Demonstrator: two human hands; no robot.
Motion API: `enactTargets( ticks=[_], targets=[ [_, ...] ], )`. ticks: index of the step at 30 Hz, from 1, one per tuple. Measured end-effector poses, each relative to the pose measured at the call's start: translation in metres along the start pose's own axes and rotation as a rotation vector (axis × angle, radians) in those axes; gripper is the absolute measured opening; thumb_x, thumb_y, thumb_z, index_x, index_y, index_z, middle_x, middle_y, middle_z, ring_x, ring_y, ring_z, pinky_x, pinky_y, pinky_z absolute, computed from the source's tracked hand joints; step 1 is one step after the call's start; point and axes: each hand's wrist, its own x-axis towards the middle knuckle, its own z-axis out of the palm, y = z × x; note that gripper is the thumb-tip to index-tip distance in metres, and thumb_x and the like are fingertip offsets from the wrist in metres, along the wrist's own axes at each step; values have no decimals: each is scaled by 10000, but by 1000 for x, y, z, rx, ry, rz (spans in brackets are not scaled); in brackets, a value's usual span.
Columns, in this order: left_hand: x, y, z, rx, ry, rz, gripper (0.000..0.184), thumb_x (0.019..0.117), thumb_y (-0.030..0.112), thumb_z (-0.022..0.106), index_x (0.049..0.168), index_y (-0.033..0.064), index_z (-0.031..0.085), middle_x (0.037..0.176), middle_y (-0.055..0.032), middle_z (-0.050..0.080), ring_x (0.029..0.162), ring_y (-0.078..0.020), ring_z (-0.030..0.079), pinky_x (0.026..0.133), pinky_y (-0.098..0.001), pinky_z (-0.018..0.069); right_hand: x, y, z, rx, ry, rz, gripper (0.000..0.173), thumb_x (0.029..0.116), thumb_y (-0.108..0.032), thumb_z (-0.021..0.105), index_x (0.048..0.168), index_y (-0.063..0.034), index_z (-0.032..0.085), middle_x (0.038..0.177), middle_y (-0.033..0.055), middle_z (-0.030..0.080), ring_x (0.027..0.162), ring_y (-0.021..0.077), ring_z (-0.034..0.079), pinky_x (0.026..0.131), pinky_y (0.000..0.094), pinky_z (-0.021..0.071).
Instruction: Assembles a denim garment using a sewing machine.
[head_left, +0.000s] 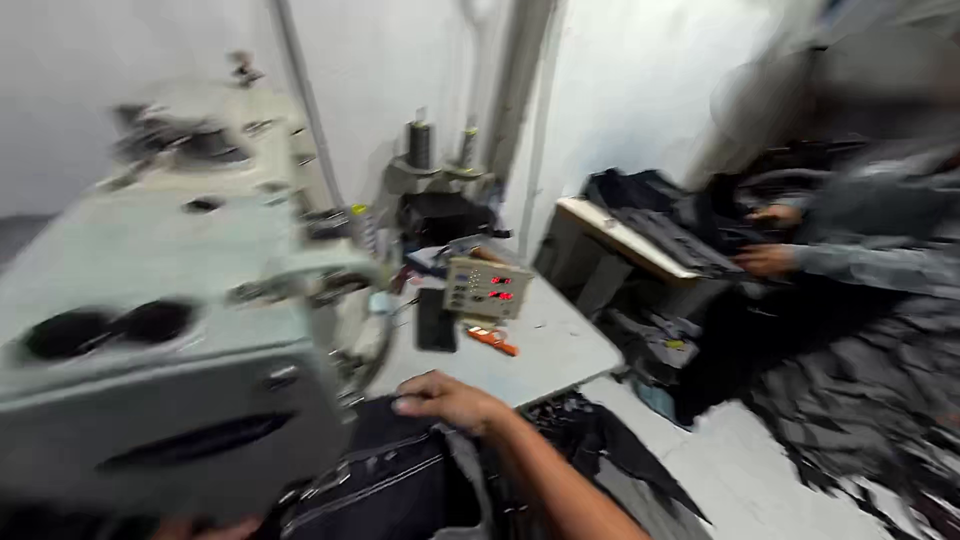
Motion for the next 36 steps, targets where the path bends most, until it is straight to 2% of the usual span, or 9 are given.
enactTargets(
  ticks=[2, 5, 8, 15, 17, 22, 28, 32, 36],
  targets=[
    [2, 3, 5, -35, 67, -34, 387, 869, 14, 686, 1234, -44, 570, 1062, 54, 700, 1018, 30, 647, 951, -209, 542, -3, 1, 14, -14, 101, 9, 230, 1045, -173, 511, 990, -40, 691, 901, -60, 657, 862, -18, 604, 839, 242, 523],
    [10, 3, 7, -141, 117, 12, 240, 901, -31, 614, 1133, 31, 619, 996, 121, 704, 974, 62, 647, 911, -169, 539, -3, 2, 24, -380, 368, -86, 241, 1035, -185, 533, 956, -47, 715, 784, -10, 656, 737, 20, 605, 721, 258, 517],
    [17, 23, 6, -89, 125, -134, 143, 953, -81, 551, 1072, -36, 617, 922, 52, 658, 891, 42, 609, 862, -169, 508, 2, 5, 22, -640, 524, -213, 194, 990, -168, 591, 929, -40, 723, 735, 68, 668, 670, 118, 639, 655, 320, 526],
    [2, 23, 6, -174, 55, 44, 230, 907, -2, 631, 1086, 141, 655, 966, 186, 707, 955, 93, 650, 902, -144, 542, -8, 9, 32, -657, 536, -302, 339, 1040, -309, 538, 854, -58, 669, 649, 9, 572, 619, -16, 535, 616, 146, 434],
    [1, 21, 7, -205, 56, 75, 236, 911, 15, 638, 1069, 186, 674, 968, 205, 715, 958, 101, 652, 904, -146, 546, -8, 9, 32, -611, 530, -314, 320, 1031, -294, 559, 874, -47, 689, 676, -4, 603, 645, -67, 540, 642, 102, 437],
    [-1, 20, 4, -286, 44, 98, 231, 914, 52, 669, 1041, 241, 707, 974, 205, 735, 947, 87, 671, 895, -154, 559, -5, 0, 34, -594, 518, -323, 322, 1023, -283, 568, 862, -32, 689, 682, 5, 605, 657, -76, 534, 652, 91, 426],
    [2, 15, 1, -310, -4, 58, 214, 914, 66, 676, 1065, 215, 702, 983, 169, 744, 953, 55, 686, 899, -178, 570, -9, 1, 33, -597, 503, -320, 342, 1030, -294, 559, 840, -37, 682, 660, -8, 579, 634, -85, 503, 633, 79, 409],
    [-2, 19, 2, -292, 16, 87, 209, 928, 75, 676, 1035, 251, 717, 975, 195, 741, 950, 79, 676, 900, -160, 562, -17, -2, 27, -654, 478, -282, 399, 1026, -406, 540, 885, -65, 692, 697, -15, 603, 649, -57, 526, 630, 115, 433],
    [-4, 15, 0, -266, 21, 63, 237, 925, 22, 643, 1021, 230, 704, 953, 200, 741, 934, 83, 678, 893, -161, 566, -41, -9, 28, -652, 469, -128, 592, 962, -553, 573, 1168, -7, 677, 1019, 114, 730, 916, 138, 710, 797, 329, 592]
  ],
)
